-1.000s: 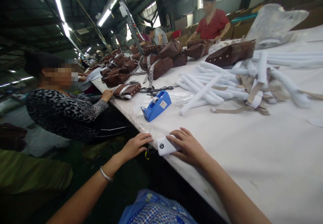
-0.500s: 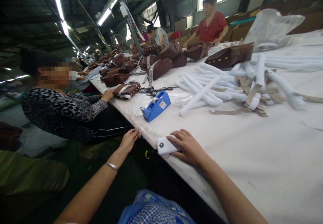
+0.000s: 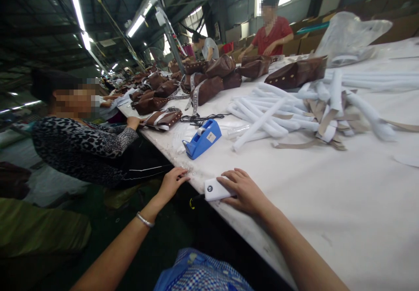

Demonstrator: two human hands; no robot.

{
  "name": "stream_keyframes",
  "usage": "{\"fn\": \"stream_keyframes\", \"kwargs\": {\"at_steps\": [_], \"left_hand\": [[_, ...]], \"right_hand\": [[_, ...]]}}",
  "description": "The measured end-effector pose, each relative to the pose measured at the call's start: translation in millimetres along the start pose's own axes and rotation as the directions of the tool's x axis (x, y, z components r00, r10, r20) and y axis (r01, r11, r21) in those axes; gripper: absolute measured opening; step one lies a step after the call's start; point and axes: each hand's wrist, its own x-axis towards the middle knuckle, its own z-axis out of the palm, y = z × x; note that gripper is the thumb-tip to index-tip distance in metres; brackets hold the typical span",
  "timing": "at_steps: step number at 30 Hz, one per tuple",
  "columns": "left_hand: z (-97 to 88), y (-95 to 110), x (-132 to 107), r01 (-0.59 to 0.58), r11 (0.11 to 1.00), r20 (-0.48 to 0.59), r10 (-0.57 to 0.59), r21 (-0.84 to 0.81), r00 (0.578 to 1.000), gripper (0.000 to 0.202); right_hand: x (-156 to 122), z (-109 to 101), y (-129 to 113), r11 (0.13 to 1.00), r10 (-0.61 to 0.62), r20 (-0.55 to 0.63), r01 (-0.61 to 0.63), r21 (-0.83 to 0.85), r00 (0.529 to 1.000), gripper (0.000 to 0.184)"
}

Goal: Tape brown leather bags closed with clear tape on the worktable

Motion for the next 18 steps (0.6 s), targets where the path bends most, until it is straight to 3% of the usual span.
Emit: {"fn": "stream_keyframes", "kwargs": {"at_steps": [4, 10, 18], "left_hand": [[-3.2, 3.1, 7.6, -0.070, 0.986, 0.070, 0.060, 0.150, 0.996, 0.009], [-3.1, 13.8, 16.9, -0.106, 0.926, 0.158, 0.051, 0.361, 0.986, 0.013], [-2.2, 22.8, 12.0, -0.122, 0.876, 0.199, 0.030, 0.467, 0.979, 0.007]], "right_hand": [[0.4, 0.5, 0.7, 1.000, -0.006, -0.002, 0.006, 0.003, 1.000, 0.060], [0.5, 1.0, 0.2, 1.000, -0.001, -0.005, 0.001, 0.004, 1.000, 0.059], [0.9, 2.2, 0.3, 1.000, 0.001, -0.001, -0.001, 0.000, 1.000, 0.059]]}}
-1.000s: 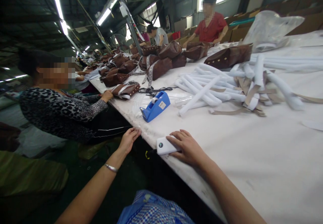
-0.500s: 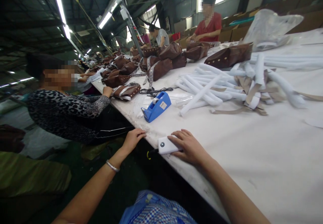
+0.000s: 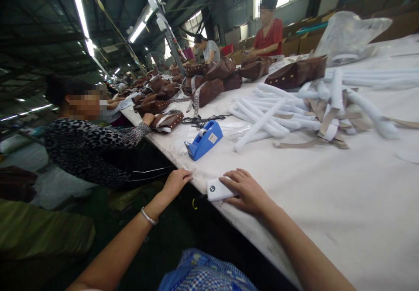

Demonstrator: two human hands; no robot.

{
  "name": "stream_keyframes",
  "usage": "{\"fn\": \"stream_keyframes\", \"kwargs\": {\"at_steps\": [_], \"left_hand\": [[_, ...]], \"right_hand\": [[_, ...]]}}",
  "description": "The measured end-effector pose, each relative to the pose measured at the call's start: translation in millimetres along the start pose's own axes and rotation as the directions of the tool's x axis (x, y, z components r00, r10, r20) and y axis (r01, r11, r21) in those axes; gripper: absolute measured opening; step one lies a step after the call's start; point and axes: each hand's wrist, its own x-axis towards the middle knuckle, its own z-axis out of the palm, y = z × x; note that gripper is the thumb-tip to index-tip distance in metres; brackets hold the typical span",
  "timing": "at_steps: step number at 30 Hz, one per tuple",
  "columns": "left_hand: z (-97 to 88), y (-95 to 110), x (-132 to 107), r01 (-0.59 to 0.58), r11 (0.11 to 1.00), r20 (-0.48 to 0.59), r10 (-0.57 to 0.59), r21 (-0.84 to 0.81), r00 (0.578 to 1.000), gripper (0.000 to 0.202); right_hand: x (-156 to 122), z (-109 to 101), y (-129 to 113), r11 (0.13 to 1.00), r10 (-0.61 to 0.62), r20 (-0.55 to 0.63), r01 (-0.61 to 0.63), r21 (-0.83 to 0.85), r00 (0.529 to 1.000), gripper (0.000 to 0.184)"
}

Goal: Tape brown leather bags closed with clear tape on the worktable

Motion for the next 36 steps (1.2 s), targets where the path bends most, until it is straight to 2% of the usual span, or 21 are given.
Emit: {"fn": "stream_keyframes", "kwargs": {"at_steps": [11, 18, 23, 26, 28, 32, 36], "left_hand": [[1.0, 0.3, 3.3, 0.025, 0.998, -0.021, -0.026, -0.059, 0.999, 0.023], [13.0, -10.6, 5.0, 0.147, 0.955, -0.134, -0.186, -0.257, 0.973, 0.018], [20.7, -20.7, 1.9, 0.209, 0.875, -0.214, -0.326, -0.436, 0.921, 0.014], [26.6, -25.2, -3.8, 0.234, 0.789, -0.216, -0.417, -0.568, 0.883, 0.014], [31.2, -26.5, -11.1, 0.229, 0.720, -0.197, -0.456, -0.655, 0.868, 0.021], [38.5, -23.7, -31.0, 0.195, 0.611, -0.159, -0.476, -0.768, 0.865, 0.035], [42.2, -15.8, -44.0, 0.170, 0.550, -0.136, -0.472, -0.818, 0.871, 0.033]], "right_hand": [[-0.8, 0.9, 1.4, 1.000, -0.002, -0.022, 0.002, 0.008, 1.000, 0.060], [-1.6, 0.8, 0.4, 1.000, -0.004, -0.020, 0.004, 0.003, 1.000, 0.059], [-2.5, 0.1, -0.9, 1.000, 0.007, -0.014, -0.008, -0.009, 1.000, 0.059], [-2.3, 0.2, -1.1, 1.000, -0.007, -0.026, 0.007, 0.008, 1.000, 0.059], [-1.9, 0.2, -1.1, 1.000, -0.015, -0.035, 0.016, 0.017, 0.999, 0.059], [-1.3, 0.3, -0.9, 1.000, -0.015, -0.045, 0.016, 0.016, 0.999, 0.059], [-1.3, 0.2, -0.8, 1.000, -0.009, -0.035, 0.009, -0.005, 0.999, 0.059]]}}
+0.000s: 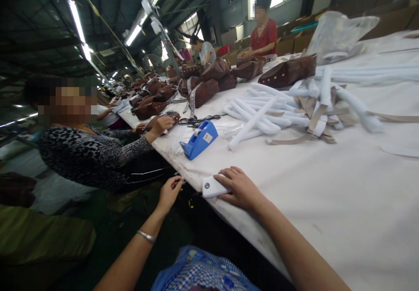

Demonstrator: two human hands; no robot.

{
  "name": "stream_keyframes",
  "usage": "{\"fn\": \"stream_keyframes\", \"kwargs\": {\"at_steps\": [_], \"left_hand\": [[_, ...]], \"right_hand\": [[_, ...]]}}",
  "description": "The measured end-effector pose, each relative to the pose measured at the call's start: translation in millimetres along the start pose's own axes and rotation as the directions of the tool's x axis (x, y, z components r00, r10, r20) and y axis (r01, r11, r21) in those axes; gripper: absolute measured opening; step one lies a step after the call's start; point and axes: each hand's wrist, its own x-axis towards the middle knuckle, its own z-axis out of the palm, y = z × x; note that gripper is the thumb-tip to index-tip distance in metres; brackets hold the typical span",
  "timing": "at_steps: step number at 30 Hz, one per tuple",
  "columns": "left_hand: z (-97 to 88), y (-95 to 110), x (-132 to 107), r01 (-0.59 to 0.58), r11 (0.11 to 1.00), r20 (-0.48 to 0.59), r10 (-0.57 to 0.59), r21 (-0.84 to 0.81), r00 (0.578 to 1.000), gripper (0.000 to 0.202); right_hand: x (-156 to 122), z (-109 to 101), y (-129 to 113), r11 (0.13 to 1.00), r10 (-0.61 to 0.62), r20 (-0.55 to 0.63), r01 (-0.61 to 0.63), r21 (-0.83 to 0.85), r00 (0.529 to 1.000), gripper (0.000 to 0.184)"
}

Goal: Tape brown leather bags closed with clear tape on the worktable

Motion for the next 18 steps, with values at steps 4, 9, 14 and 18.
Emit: {"fn": "stream_keyframes", "kwargs": {"at_steps": [4, 9, 14, 18], "left_hand": [[2.7, -1.1, -3.9, 0.078, 0.990, 0.000, -0.079, -0.119, 0.997, 0.031], [3.7, -10.9, -0.7, 0.171, 0.929, -0.072, -0.205, -0.327, 0.976, 0.019], [-14.0, -15.8, 4.5, 0.157, 0.874, -0.177, -0.263, -0.460, 0.948, 0.014], [-52.9, -8.2, 4.3, 0.110, 0.882, -0.236, -0.240, -0.458, 0.941, 0.010]], "right_hand": [[-0.2, -1.0, -1.2, 1.000, 0.012, 0.006, -0.012, -0.007, 1.000, 0.058], [-0.3, -1.4, -1.6, 1.000, 0.016, 0.010, -0.016, -0.006, 1.000, 0.057], [-0.6, -1.3, -1.2, 1.000, 0.027, 0.025, -0.027, -0.015, 0.999, 0.058], [-0.7, -0.8, -0.6, 0.999, 0.036, 0.038, -0.036, -0.016, 0.999, 0.059]]}}
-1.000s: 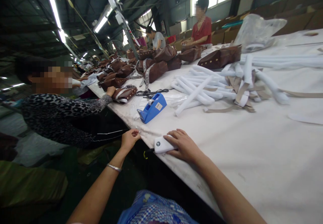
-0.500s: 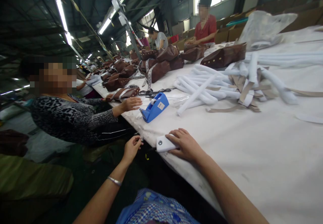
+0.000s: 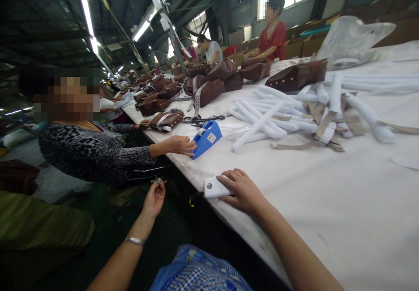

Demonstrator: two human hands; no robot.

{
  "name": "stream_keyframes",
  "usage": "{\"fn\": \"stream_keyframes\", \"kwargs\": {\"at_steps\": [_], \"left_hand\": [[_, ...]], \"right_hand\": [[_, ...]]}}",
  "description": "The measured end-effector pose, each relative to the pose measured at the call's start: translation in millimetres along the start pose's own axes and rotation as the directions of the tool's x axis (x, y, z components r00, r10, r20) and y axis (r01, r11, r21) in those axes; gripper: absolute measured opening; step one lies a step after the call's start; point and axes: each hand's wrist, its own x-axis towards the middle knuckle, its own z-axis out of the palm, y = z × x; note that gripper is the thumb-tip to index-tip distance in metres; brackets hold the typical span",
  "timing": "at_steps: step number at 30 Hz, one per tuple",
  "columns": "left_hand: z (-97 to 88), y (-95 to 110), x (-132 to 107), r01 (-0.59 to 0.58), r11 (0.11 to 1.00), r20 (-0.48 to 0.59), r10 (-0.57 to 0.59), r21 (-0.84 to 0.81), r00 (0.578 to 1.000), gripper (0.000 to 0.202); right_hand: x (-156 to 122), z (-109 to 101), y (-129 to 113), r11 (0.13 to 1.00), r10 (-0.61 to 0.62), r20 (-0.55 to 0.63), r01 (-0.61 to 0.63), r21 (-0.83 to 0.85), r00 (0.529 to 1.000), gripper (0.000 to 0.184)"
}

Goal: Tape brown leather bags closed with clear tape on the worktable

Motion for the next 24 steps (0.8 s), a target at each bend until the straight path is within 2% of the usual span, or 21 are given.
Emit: {"fn": "stream_keyframes", "kwargs": {"at_steps": [2, 4, 6, 8, 11, 14, 17, 20, 22, 24], "left_hand": [[-8.7, 11.2, 0.3, -0.036, 0.999, 0.025, 0.036, 0.038, 0.999, 0.007], [-5.5, 16.4, -1.6, -0.081, 0.992, 0.102, 0.070, 0.101, 0.992, 0.007], [9.9, 15.0, -4.4, -0.141, 0.972, 0.222, 0.098, 0.186, 0.970, 0.017], [32.9, 9.5, -6.5, -0.226, 0.933, 0.351, 0.119, 0.281, 0.929, 0.022], [66.4, 2.7, -7.0, -0.391, 0.824, 0.507, 0.151, 0.410, 0.849, 0.022], [86.1, 5.4, -4.5, -0.553, 0.668, 0.631, 0.158, 0.497, 0.759, 0.021], [94.1, 15.8, 1.6, -0.662, 0.511, 0.726, 0.102, 0.549, 0.680, 0.011], [99.5, 26.2, 7.7, -0.726, 0.385, 0.783, 0.012, 0.570, 0.622, 0.003], [103.4, 29.6, 9.3, -0.749, 0.332, 0.802, -0.041, 0.573, 0.596, 0.004], [107.1, 29.1, 8.8, -0.755, 0.307, 0.805, -0.071, 0.579, 0.589, 0.009]], "right_hand": [[-0.1, 1.1, 1.1, 1.000, -0.001, -0.008, 0.001, 0.002, 1.000, 0.058], [-0.4, 2.3, 2.5, 1.000, -0.010, -0.016, 0.010, 0.006, 1.000, 0.058], [-0.6, 3.0, 3.7, 1.000, -0.014, -0.015, 0.014, 0.005, 1.000, 0.058], [-0.7, 3.0, 4.1, 1.000, -0.013, -0.012, 0.013, -0.002, 1.000, 0.058], [-0.5, 2.1, 3.3, 1.000, -0.009, -0.012, 0.009, -0.011, 1.000, 0.057], [-0.2, 1.8, 2.0, 1.000, -0.009, -0.020, 0.009, -0.012, 1.000, 0.057], [-0.3, 2.7, 1.8, 1.000, -0.002, -0.023, 0.001, -0.016, 1.000, 0.058], [-0.7, 3.8, 2.3, 1.000, 0.002, -0.015, -0.002, -0.019, 1.000, 0.059], [-0.9, 4.0, 2.4, 1.000, 0.002, -0.012, -0.002, -0.018, 1.000, 0.059], [-1.1, 4.1, 2.4, 1.000, 0.004, -0.009, -0.004, -0.016, 1.000, 0.059]]}}
